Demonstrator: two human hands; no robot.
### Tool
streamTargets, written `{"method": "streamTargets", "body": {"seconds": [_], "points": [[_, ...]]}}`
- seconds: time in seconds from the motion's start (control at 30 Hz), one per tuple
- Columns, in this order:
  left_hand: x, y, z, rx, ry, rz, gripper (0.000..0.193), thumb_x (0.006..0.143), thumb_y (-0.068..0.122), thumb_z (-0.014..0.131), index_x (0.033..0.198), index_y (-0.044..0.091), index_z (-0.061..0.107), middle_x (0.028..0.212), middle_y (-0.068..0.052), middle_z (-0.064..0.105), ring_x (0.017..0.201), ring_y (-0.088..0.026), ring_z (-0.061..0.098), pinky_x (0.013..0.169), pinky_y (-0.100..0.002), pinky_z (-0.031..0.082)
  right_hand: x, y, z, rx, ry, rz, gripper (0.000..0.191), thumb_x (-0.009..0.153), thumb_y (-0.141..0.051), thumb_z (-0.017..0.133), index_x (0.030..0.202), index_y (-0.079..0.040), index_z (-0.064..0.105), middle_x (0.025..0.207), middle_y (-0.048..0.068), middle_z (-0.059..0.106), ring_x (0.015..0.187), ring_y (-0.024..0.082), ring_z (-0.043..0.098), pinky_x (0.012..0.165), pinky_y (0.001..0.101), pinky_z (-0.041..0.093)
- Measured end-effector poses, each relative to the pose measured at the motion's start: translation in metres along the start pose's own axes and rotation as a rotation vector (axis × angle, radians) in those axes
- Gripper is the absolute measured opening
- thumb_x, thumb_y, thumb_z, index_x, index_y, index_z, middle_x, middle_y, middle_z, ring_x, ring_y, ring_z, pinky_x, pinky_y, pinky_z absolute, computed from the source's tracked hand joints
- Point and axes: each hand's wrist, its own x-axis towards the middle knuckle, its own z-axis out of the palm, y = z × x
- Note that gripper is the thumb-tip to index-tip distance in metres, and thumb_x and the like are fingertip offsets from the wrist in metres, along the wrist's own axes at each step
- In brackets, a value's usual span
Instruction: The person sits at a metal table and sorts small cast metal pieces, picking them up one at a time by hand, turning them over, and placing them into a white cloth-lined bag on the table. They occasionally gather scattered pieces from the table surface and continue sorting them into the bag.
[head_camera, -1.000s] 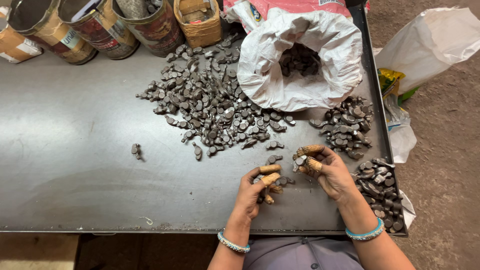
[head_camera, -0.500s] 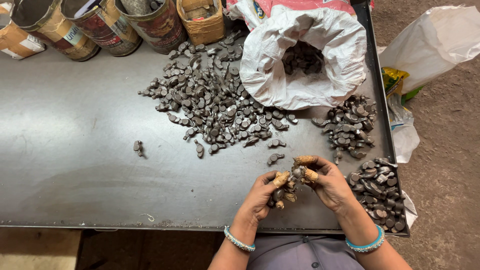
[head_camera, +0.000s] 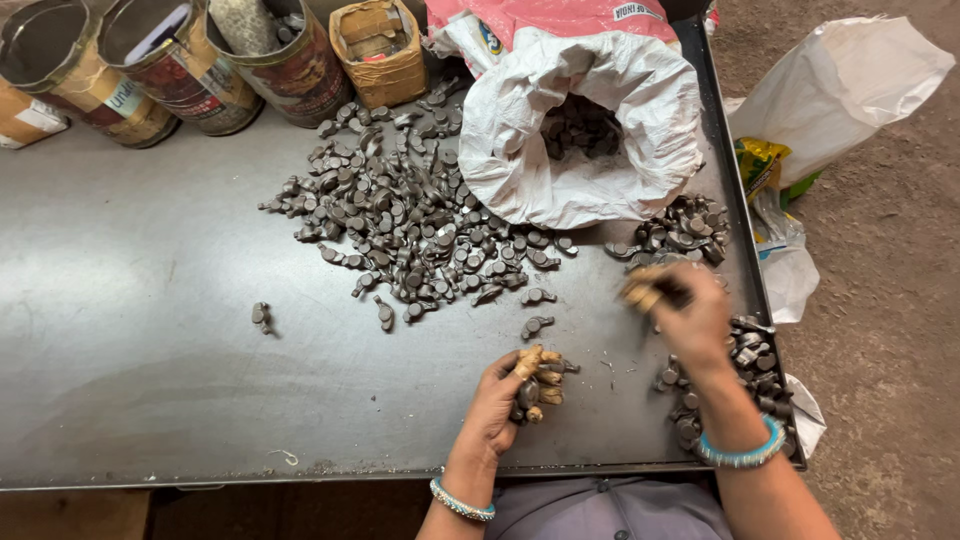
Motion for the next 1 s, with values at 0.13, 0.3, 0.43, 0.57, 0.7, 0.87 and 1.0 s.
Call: {"method": "streamTargets", "body": {"seconds": [0.13, 0.3, 0.43, 0.57, 0.7, 0.87, 1.0], "points": [[-0.007, 0.010, -0.011, -0.021, 0.018, 0.033, 0.031, 0.098, 0.021, 0.064, 0.122, 0.001, 0.070, 0.097, -0.013, 0.077, 0.069, -0.018, 0.074, 0.043, -0.024, 0.049, 0.036, -0.005, -0.023, -0.384, 0.263, -0.135, 0.020, 0.088, -0.009, 0.083, 0.107, -0.010, 0.078, 0.110, 0.010, 0.070, 0.096, 0.024, 0.066, 0.085, 0.0376, 0.057], [-0.004, 0.007, -0.027, -0.060, 0.045, 0.072, 0.036, 0.097, 0.020, 0.065, 0.128, 0.003, 0.068, 0.096, -0.014, 0.077, 0.069, -0.018, 0.074, 0.043, -0.024, 0.049, 0.040, -0.009, -0.031, -0.653, 0.234, -0.268, 0.021, 0.087, -0.004, 0.081, 0.106, -0.014, 0.081, 0.112, 0.003, 0.073, 0.112, 0.027, 0.059, 0.105, 0.0417, 0.051], [0.010, -0.001, -0.037, -0.124, 0.108, 0.109, 0.037, 0.096, 0.017, 0.068, 0.130, 0.004, 0.066, 0.094, -0.014, 0.078, 0.065, -0.015, 0.070, 0.044, -0.026, 0.049, 0.025, -0.022, -0.005, -0.653, 0.161, -0.349, 0.019, 0.081, -0.011, 0.084, 0.099, -0.015, 0.080, 0.114, 0.006, 0.074, 0.112, 0.029, 0.059, 0.100, 0.0413, 0.048], [0.016, -0.005, -0.042, -0.166, 0.137, 0.154, 0.034, 0.095, 0.018, 0.069, 0.125, 0.003, 0.065, 0.090, -0.012, 0.076, 0.066, -0.019, 0.073, 0.044, -0.027, 0.047, -0.007, -0.040, 0.061, -0.294, -0.273, -0.357, 0.037, 0.074, -0.011, 0.082, 0.111, -0.011, 0.074, 0.108, 0.006, 0.074, 0.107, 0.025, 0.062, 0.096, 0.0392, 0.050], [0.011, 0.000, -0.040, -0.175, 0.161, 0.209, 0.024, 0.091, 0.015, 0.073, 0.114, 0.005, 0.072, 0.087, -0.010, 0.076, 0.065, -0.018, 0.071, 0.046, -0.028, 0.049, -0.023, -0.038, 0.105, -0.456, -0.389, -0.632, 0.047, 0.067, 0.009, 0.073, 0.111, -0.008, 0.074, 0.107, 0.006, 0.076, 0.106, 0.030, 0.067, 0.085, 0.0441, 0.050], [-0.004, 0.008, -0.029, -0.001, 0.202, 0.186, 0.018, 0.085, 0.013, 0.078, 0.102, 0.008, 0.076, 0.085, -0.005, 0.077, 0.068, -0.017, 0.074, 0.046, -0.028, 0.048, -0.010, -0.007, 0.096, 0.185, -0.389, 0.031, 0.028, 0.085, 0.007, 0.070, 0.112, -0.003, 0.072, 0.104, 0.010, 0.076, 0.096, 0.025, 0.071, 0.088, 0.0403, 0.059], [-0.002, 0.006, -0.013, 0.127, 0.185, 0.125, 0.023, 0.086, 0.018, 0.078, 0.106, 0.007, 0.074, 0.085, -0.005, 0.077, 0.068, -0.015, 0.073, 0.045, -0.028, 0.048, -0.012, 0.011, 0.068, 0.892, -0.384, 0.474, 0.027, 0.089, 0.008, 0.067, 0.116, 0.006, 0.062, 0.112, 0.017, 0.072, 0.100, 0.025, 0.072, 0.091, 0.0418, 0.062]]}}
